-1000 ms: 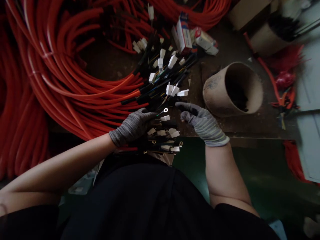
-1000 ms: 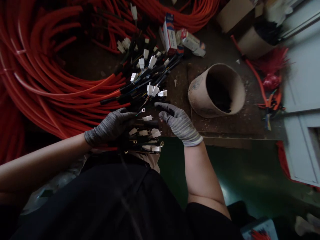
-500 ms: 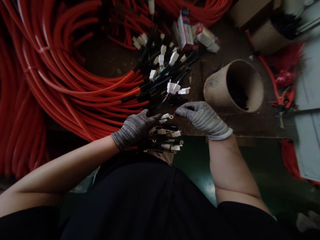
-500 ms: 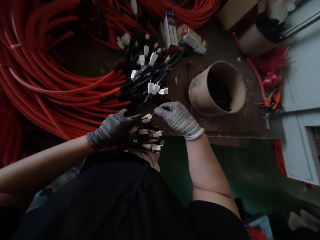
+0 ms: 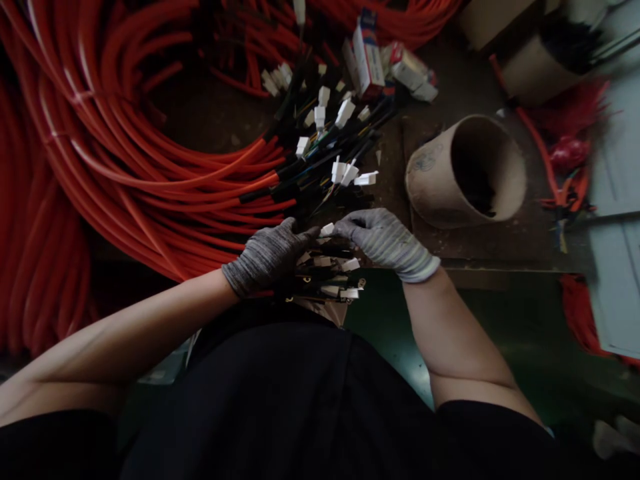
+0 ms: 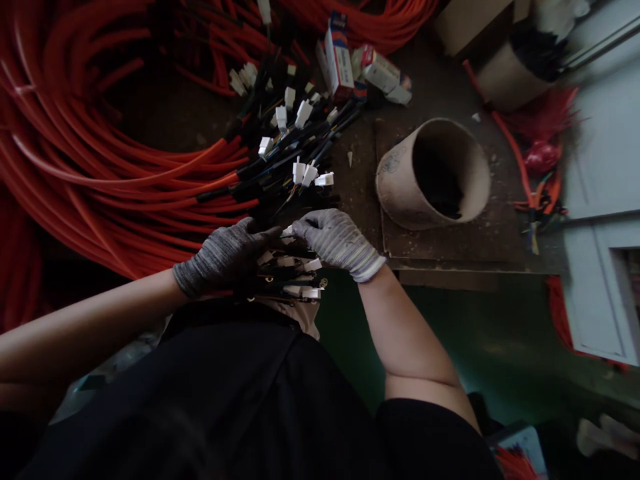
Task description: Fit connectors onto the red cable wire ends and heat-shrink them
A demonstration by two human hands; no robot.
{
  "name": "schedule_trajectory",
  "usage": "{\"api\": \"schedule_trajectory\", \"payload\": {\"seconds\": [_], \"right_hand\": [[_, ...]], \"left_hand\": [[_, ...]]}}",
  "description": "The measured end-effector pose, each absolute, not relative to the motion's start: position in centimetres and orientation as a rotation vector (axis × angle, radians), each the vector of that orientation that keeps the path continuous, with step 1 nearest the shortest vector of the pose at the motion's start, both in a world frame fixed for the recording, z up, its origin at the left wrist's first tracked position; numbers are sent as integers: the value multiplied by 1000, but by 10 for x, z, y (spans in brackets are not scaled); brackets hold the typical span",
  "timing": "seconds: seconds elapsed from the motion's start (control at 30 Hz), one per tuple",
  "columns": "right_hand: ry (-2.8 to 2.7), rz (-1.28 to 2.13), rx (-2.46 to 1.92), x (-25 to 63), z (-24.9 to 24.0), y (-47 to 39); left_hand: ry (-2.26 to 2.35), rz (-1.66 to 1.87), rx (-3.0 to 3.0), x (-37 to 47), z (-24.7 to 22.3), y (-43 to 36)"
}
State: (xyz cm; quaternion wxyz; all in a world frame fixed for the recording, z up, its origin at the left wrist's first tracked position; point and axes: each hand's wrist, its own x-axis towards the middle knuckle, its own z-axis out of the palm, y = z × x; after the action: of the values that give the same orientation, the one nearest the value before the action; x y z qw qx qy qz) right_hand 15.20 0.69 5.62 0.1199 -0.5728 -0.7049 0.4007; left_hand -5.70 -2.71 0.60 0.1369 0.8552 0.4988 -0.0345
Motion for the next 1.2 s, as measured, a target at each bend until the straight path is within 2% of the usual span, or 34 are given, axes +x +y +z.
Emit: {"api": "schedule_trajectory", "payload": {"seconds": [0.3, 0.4, 0.47, 0.53, 0.67, 0.77, 0.87, 1.0, 1.2], "right_hand": [[-1999, 1286, -1577, 145, 47, 0], [-1538, 1393, -1574, 152, 46, 5], [-1165, 1326, -1606, 165, 45, 14], [-897, 1325, -1630, 180, 40, 22], [-461, 1490, -1525, 198, 13, 17], [-371, 1438, -1363, 202, -8, -5], [-536, 1439, -1267, 202, -18, -25], [-775, 1516, -1284, 195, -12, -33], [-635, 1477, -1388, 179, 5, -34]], "left_hand": [[1423, 7, 2385, -58, 5, -26], [1268, 219, 2370, -66, 12, -14], [1192, 423, 2404, -72, 21, 1], [1320, 523, 2465, -77, 29, 18], [1662, 286, 2433, -79, 31, 36], [1417, 10, 2590, -78, 27, 19], [1188, -282, 2683, -79, 23, -14], [1264, -250, 2499, -81, 17, -33], [774, 112, 1781, -93, 21, -8]]}}
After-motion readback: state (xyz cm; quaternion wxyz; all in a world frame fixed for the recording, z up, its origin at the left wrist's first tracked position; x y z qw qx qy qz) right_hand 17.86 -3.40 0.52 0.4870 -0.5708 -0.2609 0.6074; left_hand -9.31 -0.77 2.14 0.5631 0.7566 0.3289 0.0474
